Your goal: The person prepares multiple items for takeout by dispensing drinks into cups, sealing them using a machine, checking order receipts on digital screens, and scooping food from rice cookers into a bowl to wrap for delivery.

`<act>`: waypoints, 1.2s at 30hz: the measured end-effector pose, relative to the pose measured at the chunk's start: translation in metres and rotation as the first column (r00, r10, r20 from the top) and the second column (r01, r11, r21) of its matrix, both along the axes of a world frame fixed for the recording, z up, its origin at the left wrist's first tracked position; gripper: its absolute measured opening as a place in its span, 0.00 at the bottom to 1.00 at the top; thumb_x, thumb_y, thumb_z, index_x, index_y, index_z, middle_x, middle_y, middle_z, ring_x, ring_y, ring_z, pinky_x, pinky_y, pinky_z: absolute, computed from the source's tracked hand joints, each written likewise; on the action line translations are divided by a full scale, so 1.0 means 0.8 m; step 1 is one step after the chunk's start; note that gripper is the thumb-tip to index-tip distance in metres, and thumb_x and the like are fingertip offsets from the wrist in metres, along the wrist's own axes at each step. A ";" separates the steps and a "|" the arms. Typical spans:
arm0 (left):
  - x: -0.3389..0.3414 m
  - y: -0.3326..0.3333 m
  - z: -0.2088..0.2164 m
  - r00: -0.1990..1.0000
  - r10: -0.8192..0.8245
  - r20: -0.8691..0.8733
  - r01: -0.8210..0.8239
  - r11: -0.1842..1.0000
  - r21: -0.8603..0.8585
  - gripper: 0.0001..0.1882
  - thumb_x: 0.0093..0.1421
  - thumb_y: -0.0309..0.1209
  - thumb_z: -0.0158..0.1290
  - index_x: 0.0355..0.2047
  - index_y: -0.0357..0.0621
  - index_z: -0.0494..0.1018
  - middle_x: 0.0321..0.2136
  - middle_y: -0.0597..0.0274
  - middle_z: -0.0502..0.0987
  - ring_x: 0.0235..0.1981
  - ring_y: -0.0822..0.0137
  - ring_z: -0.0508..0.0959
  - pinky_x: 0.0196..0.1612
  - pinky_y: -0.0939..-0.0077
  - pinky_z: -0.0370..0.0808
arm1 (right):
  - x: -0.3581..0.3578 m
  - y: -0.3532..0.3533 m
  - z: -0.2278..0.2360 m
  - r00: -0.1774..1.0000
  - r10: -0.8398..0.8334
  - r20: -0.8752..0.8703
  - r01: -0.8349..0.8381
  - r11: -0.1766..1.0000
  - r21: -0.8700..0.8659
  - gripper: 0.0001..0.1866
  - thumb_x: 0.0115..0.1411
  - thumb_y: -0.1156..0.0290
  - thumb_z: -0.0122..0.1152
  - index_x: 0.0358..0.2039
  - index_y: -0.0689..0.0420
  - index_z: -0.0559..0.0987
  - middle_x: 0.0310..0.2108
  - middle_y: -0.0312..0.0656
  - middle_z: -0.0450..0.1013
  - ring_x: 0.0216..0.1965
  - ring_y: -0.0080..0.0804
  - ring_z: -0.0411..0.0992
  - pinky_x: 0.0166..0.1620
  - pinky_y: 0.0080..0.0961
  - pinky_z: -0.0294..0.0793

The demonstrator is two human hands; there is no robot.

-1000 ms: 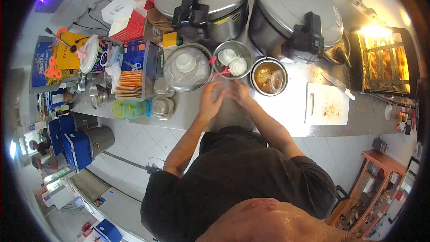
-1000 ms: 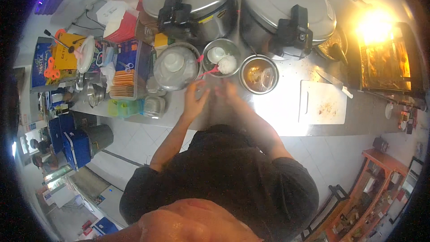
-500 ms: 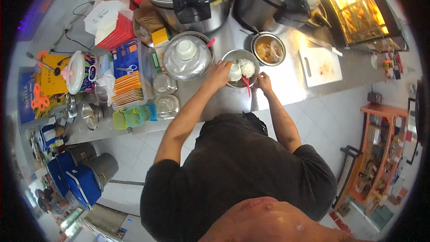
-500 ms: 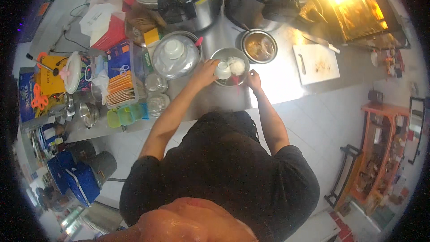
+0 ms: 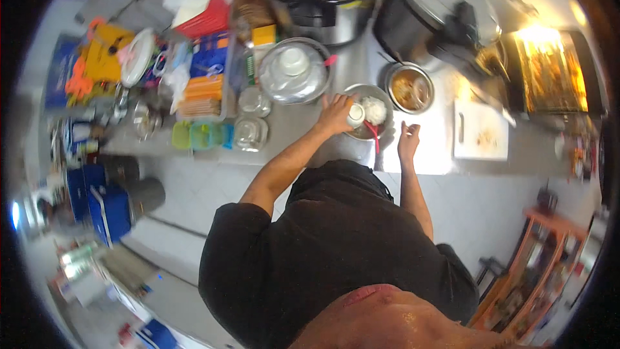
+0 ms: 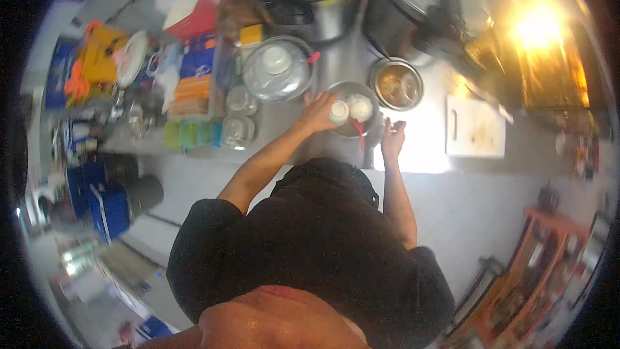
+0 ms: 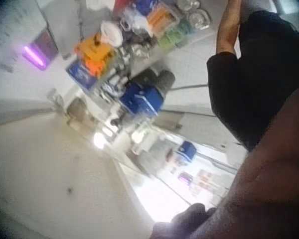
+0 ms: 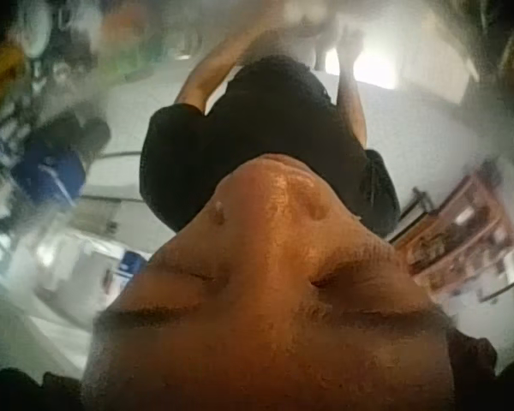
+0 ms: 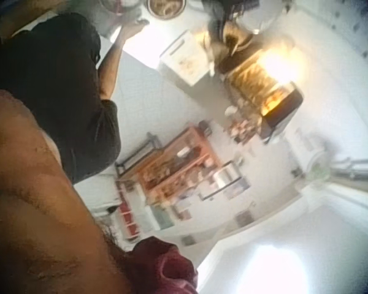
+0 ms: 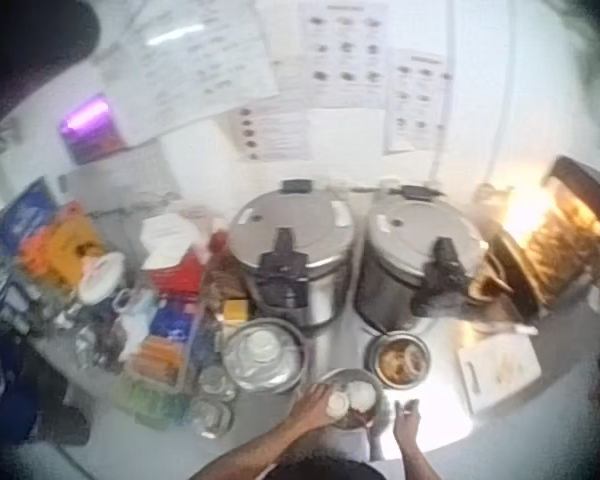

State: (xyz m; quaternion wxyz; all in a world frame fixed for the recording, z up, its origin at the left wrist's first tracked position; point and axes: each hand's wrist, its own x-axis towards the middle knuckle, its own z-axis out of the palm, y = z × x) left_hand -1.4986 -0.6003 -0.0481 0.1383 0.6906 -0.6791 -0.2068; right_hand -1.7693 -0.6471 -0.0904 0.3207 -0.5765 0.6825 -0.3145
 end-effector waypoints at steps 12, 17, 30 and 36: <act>0.145 0.276 0.084 0.173 0.360 -0.917 -0.952 0.298 -0.062 0.52 0.47 0.35 0.70 0.68 0.40 0.53 0.56 0.57 0.69 0.57 0.62 0.70 0.57 0.67 0.71 | 0.303 0.052 0.145 0.225 0.974 0.037 -0.954 0.227 -0.197 0.15 0.62 0.63 0.62 0.43 0.61 0.79 0.30 0.50 0.76 0.32 0.45 0.77 0.39 0.37 0.75; 0.261 0.418 0.033 -0.294 0.041 -0.955 -0.955 0.038 0.296 0.39 0.56 0.44 0.63 0.64 0.48 0.59 0.61 0.63 0.65 0.61 0.64 0.66 0.64 0.58 0.59 | 0.550 0.162 0.150 0.122 0.981 0.151 -0.976 0.146 -0.159 0.29 0.60 0.56 0.66 0.59 0.53 0.73 0.32 0.45 0.77 0.29 0.38 0.76 0.36 0.34 0.75; 0.378 0.485 -0.004 -0.733 -0.179 -0.657 -0.645 0.492 0.585 0.47 0.60 0.71 0.40 0.70 0.56 0.51 0.69 0.61 0.52 0.69 0.48 0.51 0.65 0.28 0.42 | 0.691 0.261 0.127 0.068 0.984 -0.164 -0.980 0.036 -0.194 0.12 0.61 0.62 0.63 0.37 0.58 0.81 0.28 0.53 0.78 0.32 0.52 0.77 0.40 0.43 0.76; 0.399 0.483 -0.026 -0.741 -0.144 -0.656 -0.611 0.549 0.570 0.47 0.58 0.71 0.41 0.69 0.58 0.51 0.68 0.60 0.52 0.69 0.46 0.51 0.62 0.24 0.45 | 0.696 0.276 0.121 0.073 0.986 -0.152 -0.992 0.057 -0.110 0.14 0.61 0.62 0.65 0.34 0.62 0.79 0.25 0.51 0.77 0.25 0.47 0.78 0.31 0.39 0.78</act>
